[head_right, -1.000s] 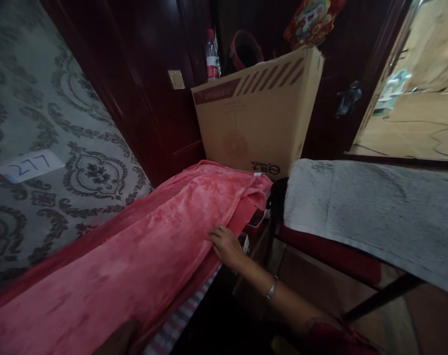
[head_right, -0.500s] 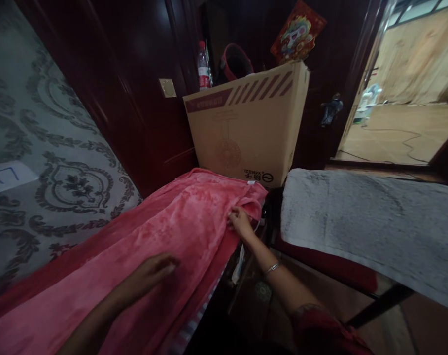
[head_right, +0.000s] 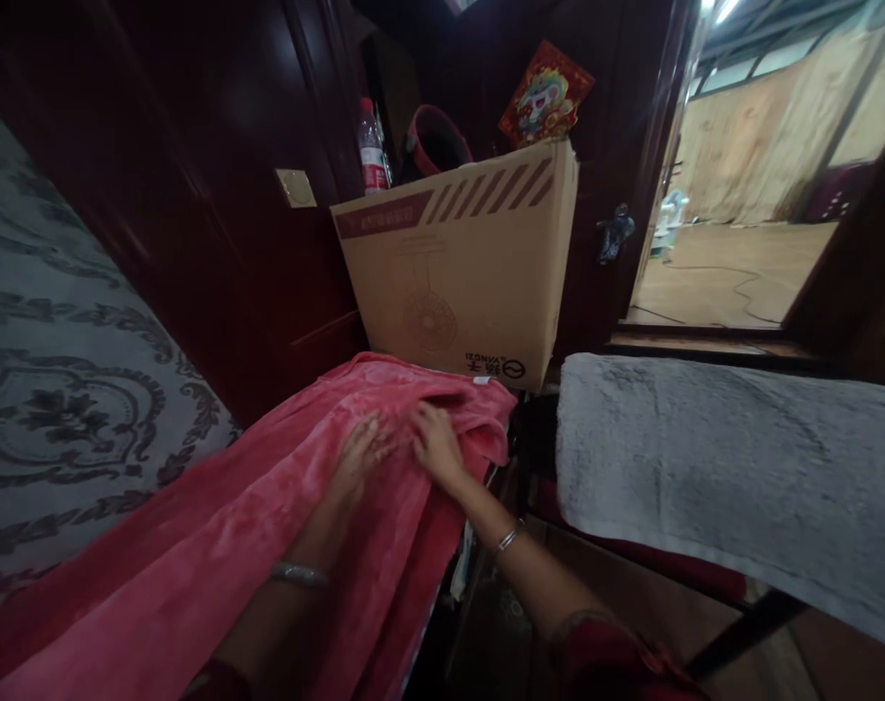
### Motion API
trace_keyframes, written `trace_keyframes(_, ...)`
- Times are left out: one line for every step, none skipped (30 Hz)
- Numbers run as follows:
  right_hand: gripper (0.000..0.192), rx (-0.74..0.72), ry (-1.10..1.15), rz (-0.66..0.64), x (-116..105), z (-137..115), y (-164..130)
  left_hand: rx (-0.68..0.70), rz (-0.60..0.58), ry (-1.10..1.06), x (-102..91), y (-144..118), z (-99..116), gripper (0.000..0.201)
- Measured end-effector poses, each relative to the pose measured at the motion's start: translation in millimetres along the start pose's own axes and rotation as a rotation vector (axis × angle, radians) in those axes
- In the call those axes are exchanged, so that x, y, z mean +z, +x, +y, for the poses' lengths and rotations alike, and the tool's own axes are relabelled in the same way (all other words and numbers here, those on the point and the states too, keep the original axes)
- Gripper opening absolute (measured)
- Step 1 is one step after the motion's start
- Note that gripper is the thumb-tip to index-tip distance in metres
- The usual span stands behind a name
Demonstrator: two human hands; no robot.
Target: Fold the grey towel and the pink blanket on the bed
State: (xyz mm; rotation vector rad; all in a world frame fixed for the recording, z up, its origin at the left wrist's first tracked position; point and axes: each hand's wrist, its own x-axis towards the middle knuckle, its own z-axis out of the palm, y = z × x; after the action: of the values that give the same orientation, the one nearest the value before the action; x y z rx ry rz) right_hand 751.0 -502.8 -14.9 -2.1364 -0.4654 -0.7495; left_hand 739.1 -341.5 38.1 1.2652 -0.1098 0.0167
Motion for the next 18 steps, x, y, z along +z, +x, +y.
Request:
trace_keyframes(0.031,-0.142,-0.067,-0.122,3,-10,-3,0.079,0.026,0.067,-2.2,3,0,0.042)
trace_keyframes(0.026,-0.262,-0.111,-0.233,8,-20,-8,0.153,0.047,0.137,-5.8,6,0,0.041)
trace_keyframes(0.022,-0.341,-0.126,-0.314,12,-28,-14,0.197,0.069,0.203,-10.5,8,-2,0.038)
trace_keyframes(0.022,-0.386,-0.119,-0.360,16,-34,-19,0.206,0.090,0.256,-16.2,10,-4,0.033)
trace_keyframes(0.023,-0.405,-0.093,-0.378,19,-38,-25,0.185,0.114,0.296,-22.5,11,-8,0.027)
trace_keyframes(0.024,-0.408,-0.056,-0.380,20,-38,-28,0.147,0.138,0.313,-29.1,11,-12,0.023)
trace_keyframes(0.026,-0.380,-0.007,-0.359,21,-37,-31,0.111,0.166,0.296,-35.8,12,-16,0.021)
trace_keyframes(0.027,-0.316,0.043,-0.317,20,-33,-31,0.085,0.198,0.241,-42.3,12,-19,0.020)
trace_keyframes(0.029,-0.226,0.078,-0.267,19,-28,-30,0.064,0.224,0.147,-48.4,13,-20,0.020)
trace_keyframes(0.030,-0.124,0.091,-0.220,18,-23,-27,0.048,0.242,0.024,-54.1,15,-19,0.022)
trace_keyframes(0.030,-0.029,0.079,-0.186,17,-17,-23,0.029,0.259,-0.107,-59.2,17,-16,0.024)
trace_keyframes(0.029,0.042,0.058,-0.173,17,-12,-19,0.013,0.278,-0.227,-63.7,18,-10,0.024)
trace_keyframes(0.027,0.082,0.041,-0.185,19,-8,-14,0.005,0.298,-0.316,-67.5,20,-3,0.024)
trace_keyframes(0.025,0.092,0.034,-0.218,22,-5,-9,0.003,0.321,-0.377,-70.3,21,5,0.023)
trace_keyframes(0.024,0.085,0.036,-0.263,26,-3,-5,0.008,0.347,-0.419,-72.0,21,12,0.023)
trace_keyframes(0.023,0.073,0.042,-0.306,32,-2,0,0.015,0.370,-0.446,-72.6,21,19,0.022)
trace_keyframes(0.022,0.066,0.043,-0.343,38,0,4,0.017,0.380,-0.462,-71.9,20,25,0.021)
trace_keyframes(0.021,0.067,0.032,-0.368,45,1,9,0.016,0.375,-0.467,-70.2,18,29,0.021)
